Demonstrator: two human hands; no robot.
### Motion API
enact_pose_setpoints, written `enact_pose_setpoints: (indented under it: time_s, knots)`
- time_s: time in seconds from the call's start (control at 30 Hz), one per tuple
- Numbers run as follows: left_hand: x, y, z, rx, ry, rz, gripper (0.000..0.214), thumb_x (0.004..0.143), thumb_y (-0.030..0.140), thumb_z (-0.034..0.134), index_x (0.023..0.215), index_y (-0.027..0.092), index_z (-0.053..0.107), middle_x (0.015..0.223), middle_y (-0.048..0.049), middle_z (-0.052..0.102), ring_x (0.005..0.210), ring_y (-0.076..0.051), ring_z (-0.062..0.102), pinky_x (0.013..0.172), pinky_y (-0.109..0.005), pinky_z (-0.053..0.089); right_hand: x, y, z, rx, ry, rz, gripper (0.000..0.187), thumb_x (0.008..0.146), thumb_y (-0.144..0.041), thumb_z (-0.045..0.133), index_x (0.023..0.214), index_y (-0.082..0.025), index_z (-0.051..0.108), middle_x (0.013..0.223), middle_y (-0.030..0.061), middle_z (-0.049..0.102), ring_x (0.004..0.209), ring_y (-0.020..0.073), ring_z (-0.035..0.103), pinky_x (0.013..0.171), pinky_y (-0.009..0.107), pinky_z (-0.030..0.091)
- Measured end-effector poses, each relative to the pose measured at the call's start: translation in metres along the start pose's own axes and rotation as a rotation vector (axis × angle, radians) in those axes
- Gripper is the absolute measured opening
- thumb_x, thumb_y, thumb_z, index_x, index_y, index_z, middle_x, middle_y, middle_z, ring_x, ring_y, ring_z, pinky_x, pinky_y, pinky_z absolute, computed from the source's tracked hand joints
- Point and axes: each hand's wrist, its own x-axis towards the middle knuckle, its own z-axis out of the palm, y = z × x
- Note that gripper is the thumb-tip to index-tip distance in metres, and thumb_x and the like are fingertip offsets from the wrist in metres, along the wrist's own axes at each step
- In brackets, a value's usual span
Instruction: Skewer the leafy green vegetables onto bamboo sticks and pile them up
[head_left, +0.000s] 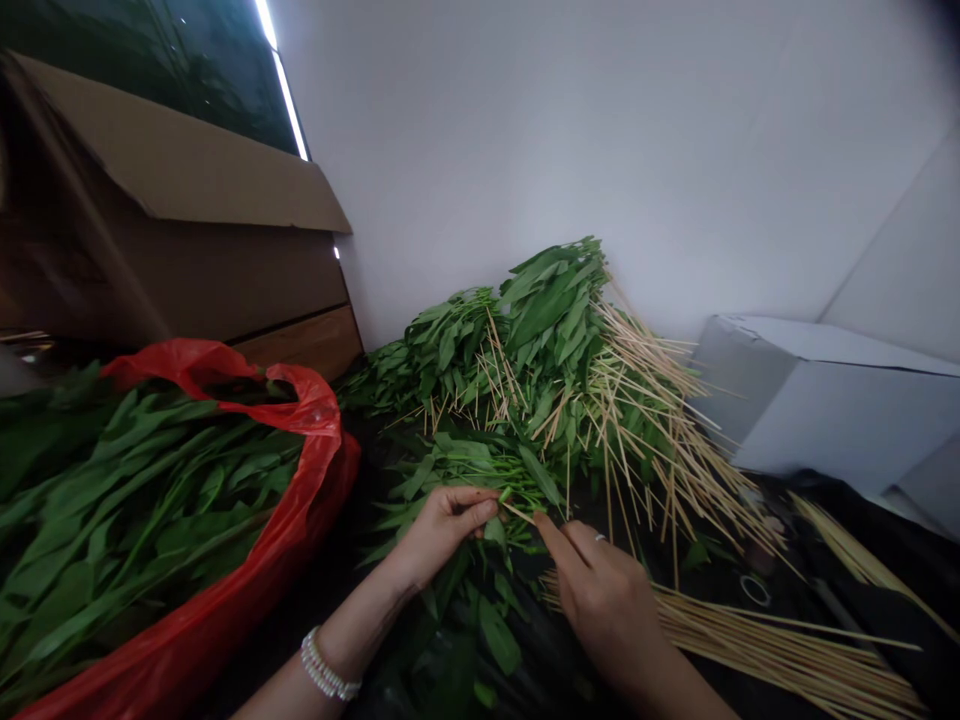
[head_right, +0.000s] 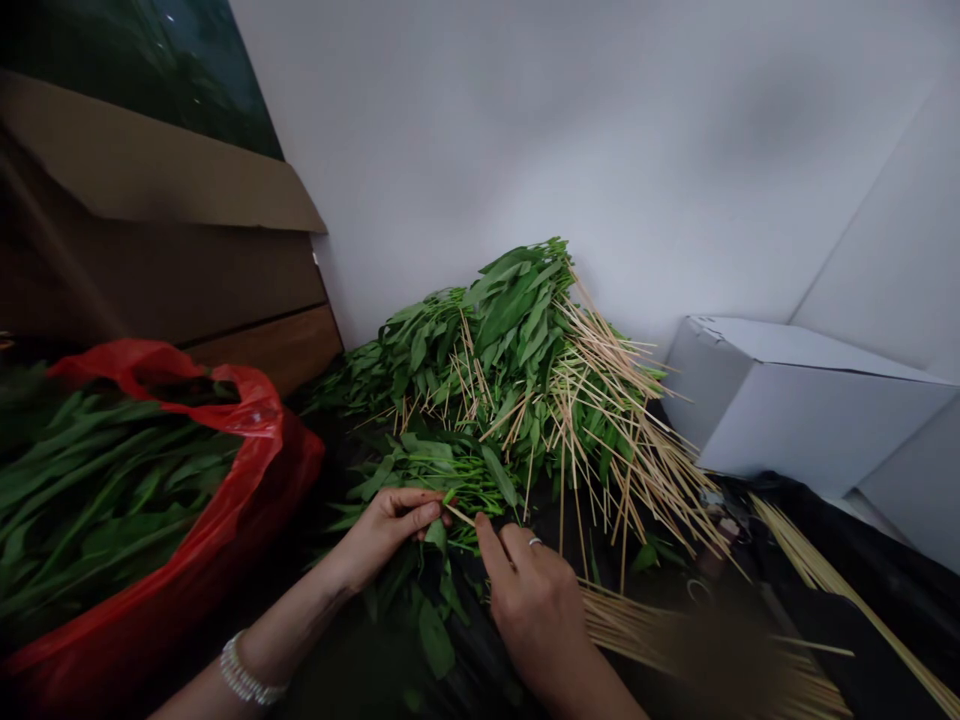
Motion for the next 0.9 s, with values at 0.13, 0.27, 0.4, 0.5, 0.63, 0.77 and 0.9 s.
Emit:
enact_pose_setpoints:
  time_s: [0.13,0.27,0.4,0.5,0.63,0.77,0.9]
  knots:
    - [0.001,-0.004,-0.002,0.006,-0.048,0.002,0.028,0.069,0.039,0.076,0.082,0.013,0.077,0.070,-0.0046,0.070,0.054,-0.009,0.047,0.051,-0.020,0.034,-0.001,-0.001,0.001,0.019,-0.005,-0.007,0.038,0.090,-0.008,0.034,0.118,-0.009,0.058,0.075,0.0046,0.060,0.061,0.0114,0.055,0.058,0.024,0.043]
    - [0.001,-0.004,-0.002,-0.003,-0.062,-0.015,0.030,0.068,0.039,0.077,0.082,0.013,0.077,0.069,-0.0043,0.070,0.051,-0.008,0.045,0.049,-0.019,0.032,-0.002,-0.003,0.004,0.026,0.011,-0.001,0.037,0.090,-0.006,0.033,0.115,-0.010,0.059,0.074,0.0046,0.060,0.061,0.0109,0.056,0.059,0.023,0.043]
    - [0.000,-0.003,0.000,-0.004,-0.089,-0.019,0.031,0.067,0.040,0.078,0.081,0.012,0.076,0.067,-0.0041,0.069,0.050,-0.007,0.043,0.049,-0.019,0.032,-0.002,-0.005,0.007,0.039,0.013,0.013,0.034,0.091,-0.007,0.033,0.112,-0.009,0.060,0.073,0.0048,0.060,0.061,0.0120,0.057,0.058,0.024,0.043]
    - [0.001,-0.005,0.001,-0.014,-0.095,-0.026,0.033,0.066,0.040,0.079,0.083,0.012,0.076,0.067,-0.0040,0.069,0.051,-0.007,0.044,0.049,-0.019,0.033,-0.002,-0.006,0.009,0.048,0.009,0.016,0.034,0.091,-0.007,0.033,0.110,-0.009,0.060,0.075,0.0053,0.060,0.062,0.0131,0.057,0.057,0.025,0.043]
    - [0.003,-0.010,0.002,0.030,-0.130,-0.017,0.035,0.066,0.043,0.077,0.083,0.012,0.075,0.068,-0.0040,0.068,0.051,-0.008,0.045,0.051,-0.020,0.036,-0.002,-0.007,0.011,0.045,-0.011,0.019,0.034,0.090,-0.008,0.031,0.109,-0.009,0.060,0.076,0.0052,0.060,0.061,0.0135,0.057,0.057,0.025,0.043]
    - [-0.001,-0.004,0.000,0.276,-0.170,0.120,0.037,0.071,0.045,0.072,0.092,0.014,0.074,0.080,-0.0061,0.070,0.067,-0.016,0.057,0.065,-0.026,0.044,-0.001,-0.002,0.009,0.045,-0.015,0.045,0.032,0.091,-0.009,0.032,0.109,-0.012,0.059,0.076,0.0036,0.060,0.061,0.0129,0.056,0.058,0.025,0.041]
    - [-0.005,0.006,-0.006,0.793,-0.098,0.396,0.040,0.067,0.034,0.077,0.104,0.022,0.071,0.092,-0.0067,0.069,0.092,-0.025,0.055,0.084,-0.036,0.042,0.001,0.015,0.002,0.003,0.052,0.144,0.028,0.091,-0.008,0.035,0.103,-0.015,0.059,0.072,0.0016,0.059,0.063,0.0118,0.057,0.060,0.024,0.038]
